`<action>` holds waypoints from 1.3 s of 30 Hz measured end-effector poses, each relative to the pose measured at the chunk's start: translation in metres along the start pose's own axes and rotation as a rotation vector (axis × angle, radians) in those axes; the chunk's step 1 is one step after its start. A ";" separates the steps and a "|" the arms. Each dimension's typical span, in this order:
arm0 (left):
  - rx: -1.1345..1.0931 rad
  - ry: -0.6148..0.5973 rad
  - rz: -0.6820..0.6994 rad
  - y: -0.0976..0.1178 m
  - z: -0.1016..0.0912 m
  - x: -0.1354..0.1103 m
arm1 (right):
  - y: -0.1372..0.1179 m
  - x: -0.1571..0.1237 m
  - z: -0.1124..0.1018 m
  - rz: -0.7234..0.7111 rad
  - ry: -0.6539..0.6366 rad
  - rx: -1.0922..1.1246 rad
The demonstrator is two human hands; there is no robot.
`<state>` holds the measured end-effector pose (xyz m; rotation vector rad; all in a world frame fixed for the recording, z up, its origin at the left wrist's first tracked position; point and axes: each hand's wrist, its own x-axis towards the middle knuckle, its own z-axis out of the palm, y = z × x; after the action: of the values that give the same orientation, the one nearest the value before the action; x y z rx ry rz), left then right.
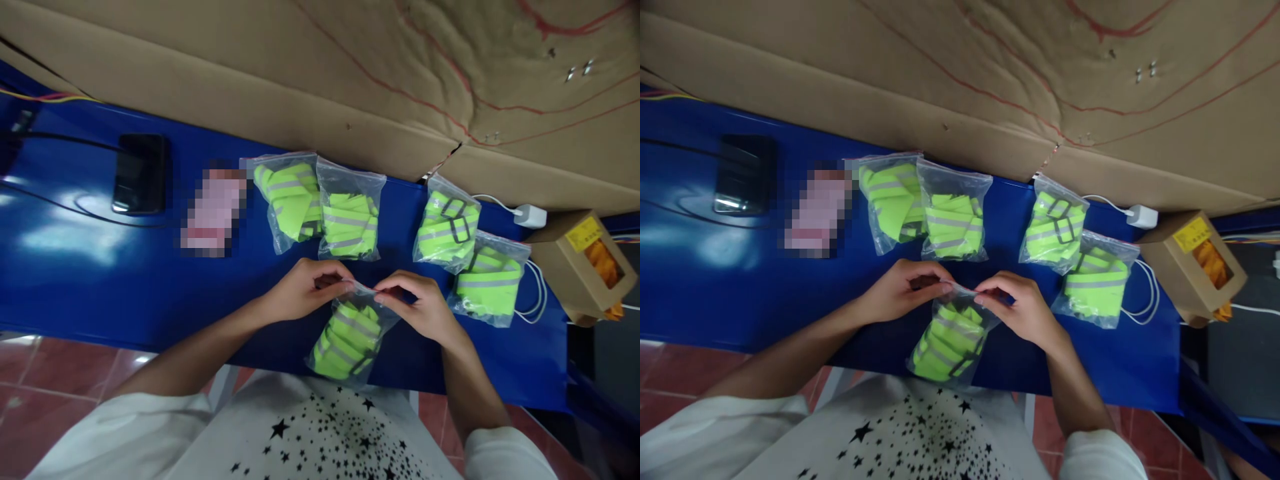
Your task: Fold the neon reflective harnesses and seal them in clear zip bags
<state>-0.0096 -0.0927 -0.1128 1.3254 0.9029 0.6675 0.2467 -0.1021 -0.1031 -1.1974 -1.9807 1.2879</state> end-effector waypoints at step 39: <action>0.003 0.092 0.086 -0.015 0.003 0.000 | 0.007 0.001 0.012 -0.107 0.028 -0.072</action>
<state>-0.0079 -0.0963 -0.1273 1.3506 0.9252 0.7991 0.2405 -0.1057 -0.1147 -1.1192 -2.0576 1.1501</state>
